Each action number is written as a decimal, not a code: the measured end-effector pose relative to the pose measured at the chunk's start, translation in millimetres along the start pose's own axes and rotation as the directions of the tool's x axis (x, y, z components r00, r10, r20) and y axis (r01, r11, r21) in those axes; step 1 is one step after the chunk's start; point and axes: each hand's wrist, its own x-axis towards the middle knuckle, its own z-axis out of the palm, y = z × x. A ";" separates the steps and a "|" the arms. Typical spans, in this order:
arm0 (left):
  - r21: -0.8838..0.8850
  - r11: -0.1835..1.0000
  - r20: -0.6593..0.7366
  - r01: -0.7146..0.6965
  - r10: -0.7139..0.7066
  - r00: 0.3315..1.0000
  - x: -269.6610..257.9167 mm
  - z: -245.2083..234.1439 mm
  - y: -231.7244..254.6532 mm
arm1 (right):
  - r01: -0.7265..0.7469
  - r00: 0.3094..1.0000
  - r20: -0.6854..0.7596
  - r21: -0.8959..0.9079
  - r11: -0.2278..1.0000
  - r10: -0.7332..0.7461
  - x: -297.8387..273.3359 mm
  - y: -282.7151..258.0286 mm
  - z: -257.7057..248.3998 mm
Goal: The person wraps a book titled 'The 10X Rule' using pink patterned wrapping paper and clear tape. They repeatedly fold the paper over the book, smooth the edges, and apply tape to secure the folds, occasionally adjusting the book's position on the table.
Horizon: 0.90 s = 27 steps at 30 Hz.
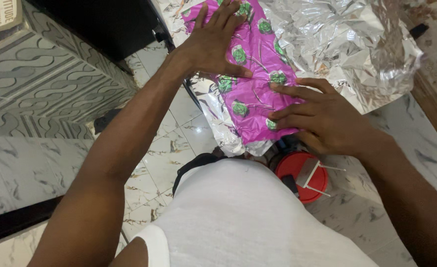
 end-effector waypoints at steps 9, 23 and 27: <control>-0.013 1.000 -0.010 -0.003 0.003 1.000 -1.9 -0.9 1.0 | -0.022 0.992 -0.124 0.079 0.997 0.032 16.9 10.7 -22.6; 0.128 0.987 -0.082 -0.092 0.103 0.991 20.2 34.3 -28.6 | -0.106 0.942 -0.322 -0.033 0.994 0.090 78.5 66.4 -6.4; 0.031 0.997 -0.061 -0.064 0.066 0.996 16.9 41.3 -39.7 | -0.110 0.917 -0.385 0.005 0.994 0.104 101.6 73.5 2.8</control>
